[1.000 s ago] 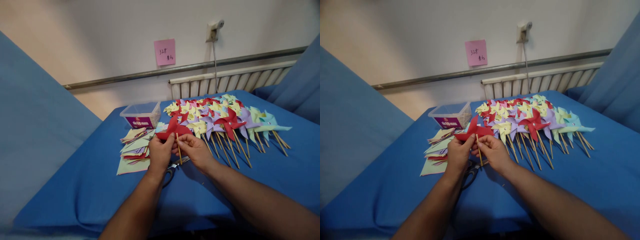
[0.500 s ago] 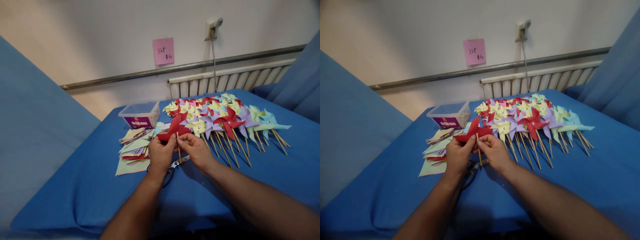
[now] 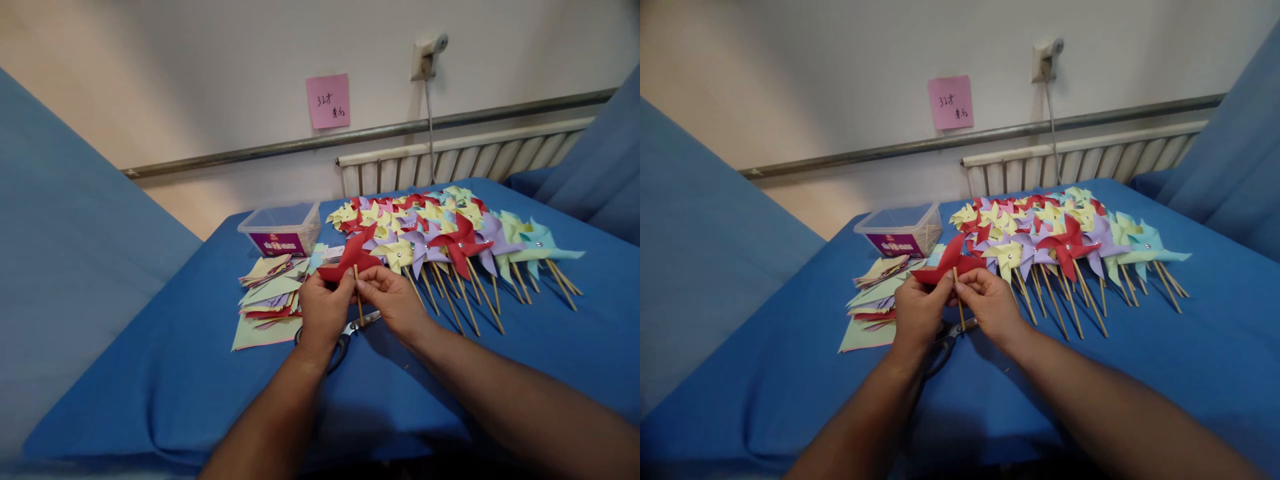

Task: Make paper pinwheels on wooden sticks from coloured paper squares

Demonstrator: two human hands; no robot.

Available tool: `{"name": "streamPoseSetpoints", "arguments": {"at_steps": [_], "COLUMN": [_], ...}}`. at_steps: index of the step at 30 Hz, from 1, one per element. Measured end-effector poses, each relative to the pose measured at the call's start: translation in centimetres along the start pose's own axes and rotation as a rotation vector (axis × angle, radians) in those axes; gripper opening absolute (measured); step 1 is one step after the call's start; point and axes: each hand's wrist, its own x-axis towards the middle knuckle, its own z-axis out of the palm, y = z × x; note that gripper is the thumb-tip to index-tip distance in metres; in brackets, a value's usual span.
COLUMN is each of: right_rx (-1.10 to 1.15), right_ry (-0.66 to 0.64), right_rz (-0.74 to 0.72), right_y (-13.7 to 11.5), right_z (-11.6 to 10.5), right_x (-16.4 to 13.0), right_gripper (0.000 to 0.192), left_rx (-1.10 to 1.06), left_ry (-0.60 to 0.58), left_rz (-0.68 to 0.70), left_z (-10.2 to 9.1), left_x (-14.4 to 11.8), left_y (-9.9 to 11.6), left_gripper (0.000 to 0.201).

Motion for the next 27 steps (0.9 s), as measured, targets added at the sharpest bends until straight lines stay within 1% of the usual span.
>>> {"name": "streamPoseSetpoints", "arguments": {"at_steps": [12, 17, 23, 27], "right_rx": [-0.015, -0.024, -0.008, -0.021], "right_ry": [0.003, 0.014, 0.014, 0.025], "right_rz": [-0.021, -0.017, -0.019, -0.026], "right_y": [0.09, 0.12, 0.08, -0.02], "right_z": [-0.06, -0.08, -0.09, 0.00], "right_x": [0.05, 0.06, 0.02, 0.01], "right_gripper": [0.032, 0.032, 0.032, 0.032], "left_rx": [-0.024, -0.006, -0.040, -0.046], "left_ry": [-0.013, 0.002, 0.009, -0.012], "left_rz": [-0.005, 0.002, -0.020, -0.019], "left_z": [0.02, 0.05, 0.14, 0.14], "left_x": [-0.08, -0.07, -0.05, -0.07], "left_y": [0.11, 0.02, -0.02, 0.01], "left_gripper": [0.023, 0.023, 0.024, 0.024]}}
